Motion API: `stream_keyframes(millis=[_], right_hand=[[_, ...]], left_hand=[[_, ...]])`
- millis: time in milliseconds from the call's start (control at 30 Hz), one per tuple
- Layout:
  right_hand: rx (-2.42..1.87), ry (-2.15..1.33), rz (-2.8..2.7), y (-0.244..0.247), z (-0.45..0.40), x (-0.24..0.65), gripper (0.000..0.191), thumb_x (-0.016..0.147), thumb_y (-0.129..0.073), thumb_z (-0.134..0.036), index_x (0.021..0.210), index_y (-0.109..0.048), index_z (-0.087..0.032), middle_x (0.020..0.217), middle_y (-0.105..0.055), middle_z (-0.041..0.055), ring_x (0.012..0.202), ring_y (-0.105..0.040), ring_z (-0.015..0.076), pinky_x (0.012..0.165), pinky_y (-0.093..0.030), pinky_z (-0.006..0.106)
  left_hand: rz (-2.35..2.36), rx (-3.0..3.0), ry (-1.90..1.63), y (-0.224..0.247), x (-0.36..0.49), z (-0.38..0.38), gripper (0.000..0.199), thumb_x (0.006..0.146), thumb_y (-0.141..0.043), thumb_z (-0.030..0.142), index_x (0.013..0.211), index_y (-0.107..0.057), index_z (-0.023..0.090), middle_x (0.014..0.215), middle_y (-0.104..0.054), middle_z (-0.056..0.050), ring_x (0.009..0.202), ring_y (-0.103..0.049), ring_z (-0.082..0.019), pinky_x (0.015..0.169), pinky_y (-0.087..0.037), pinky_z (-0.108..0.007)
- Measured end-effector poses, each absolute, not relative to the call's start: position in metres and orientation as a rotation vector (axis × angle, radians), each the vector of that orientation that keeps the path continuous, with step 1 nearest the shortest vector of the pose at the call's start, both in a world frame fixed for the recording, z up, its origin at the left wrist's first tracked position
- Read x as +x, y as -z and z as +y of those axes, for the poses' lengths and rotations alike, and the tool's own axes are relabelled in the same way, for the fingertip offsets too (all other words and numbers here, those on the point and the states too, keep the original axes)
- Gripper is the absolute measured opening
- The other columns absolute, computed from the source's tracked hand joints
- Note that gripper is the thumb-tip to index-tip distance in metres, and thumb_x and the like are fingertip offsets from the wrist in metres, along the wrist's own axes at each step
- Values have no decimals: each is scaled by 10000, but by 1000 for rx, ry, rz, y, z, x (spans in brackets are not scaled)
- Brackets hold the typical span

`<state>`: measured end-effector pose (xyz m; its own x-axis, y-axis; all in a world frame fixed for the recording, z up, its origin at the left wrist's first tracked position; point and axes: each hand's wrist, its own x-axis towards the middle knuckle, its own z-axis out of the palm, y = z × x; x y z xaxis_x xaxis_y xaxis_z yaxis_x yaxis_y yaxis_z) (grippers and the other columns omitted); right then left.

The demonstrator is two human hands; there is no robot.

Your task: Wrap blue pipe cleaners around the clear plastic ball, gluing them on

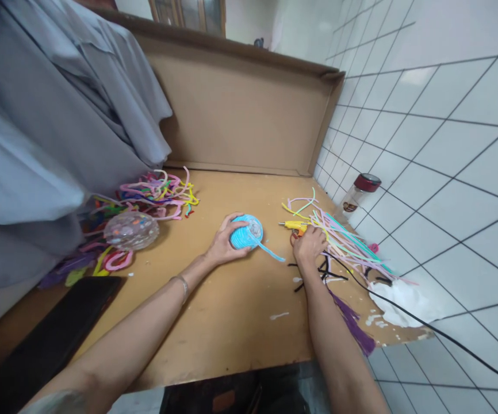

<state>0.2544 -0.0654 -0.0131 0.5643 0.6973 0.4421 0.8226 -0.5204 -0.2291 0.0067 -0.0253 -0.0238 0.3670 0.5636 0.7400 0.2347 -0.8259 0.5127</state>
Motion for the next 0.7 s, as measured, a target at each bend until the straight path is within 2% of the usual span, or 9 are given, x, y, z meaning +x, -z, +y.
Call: stream_keyframes(millis=[100,233,367,500,567,700], right_hand=[[-2249,452,-1269,10,-66,248,381,819,-453,-195,1170,-582,-123,1152,-562,182,1082,-469,319,863,-314,442],[-1806,335,-1342,9,-60,227,383,803,-390,-146,1124,-598,-170,1151,-576,133,1120,-483,276,936,-336,448],[-1330,-58,-1276,11,-36,192,297,805,-389,-241,984,-619,-181,1030,-622,103,1005,-565,228,917,-426,409],[-1081,-562,-1046,13,-21,161,290,796,-468,-395,915,-625,-182,914,-666,81,880,-621,219,834,-490,388],[-1005,-658,-1034,15,-25,154,330,816,-499,-464,917,-647,-187,919,-682,76,888,-627,219,836,-493,379],[-955,-602,-1080,19,-39,154,386,888,-452,-513,967,-678,-210,1005,-685,65,970,-618,213,897,-476,370]], left_hand=[[690,2313,-1448,24,7,-25,640,598,-781,243,1190,-540,236,1365,-427,-127,1283,-476,-320,1052,-422,-537],[702,2308,-1447,22,7,-25,643,591,-781,239,1187,-539,231,1360,-432,-129,1269,-487,-320,1047,-430,-534],[707,2289,-1459,22,7,-25,645,588,-790,244,1181,-537,229,1342,-448,-126,1273,-483,-319,1051,-427,-529],[674,2258,-1465,24,7,-25,658,582,-791,225,1184,-527,229,1345,-449,-125,1273,-486,-308,1054,-422,-527],[668,2236,-1451,25,8,-25,682,562,-803,225,1185,-526,237,1336,-462,-118,1269,-490,-308,1054,-420,-531],[663,2179,-1467,27,9,-23,694,551,-813,227,1183,-526,243,1317,-483,-113,1265,-495,-310,1055,-413,-543]])
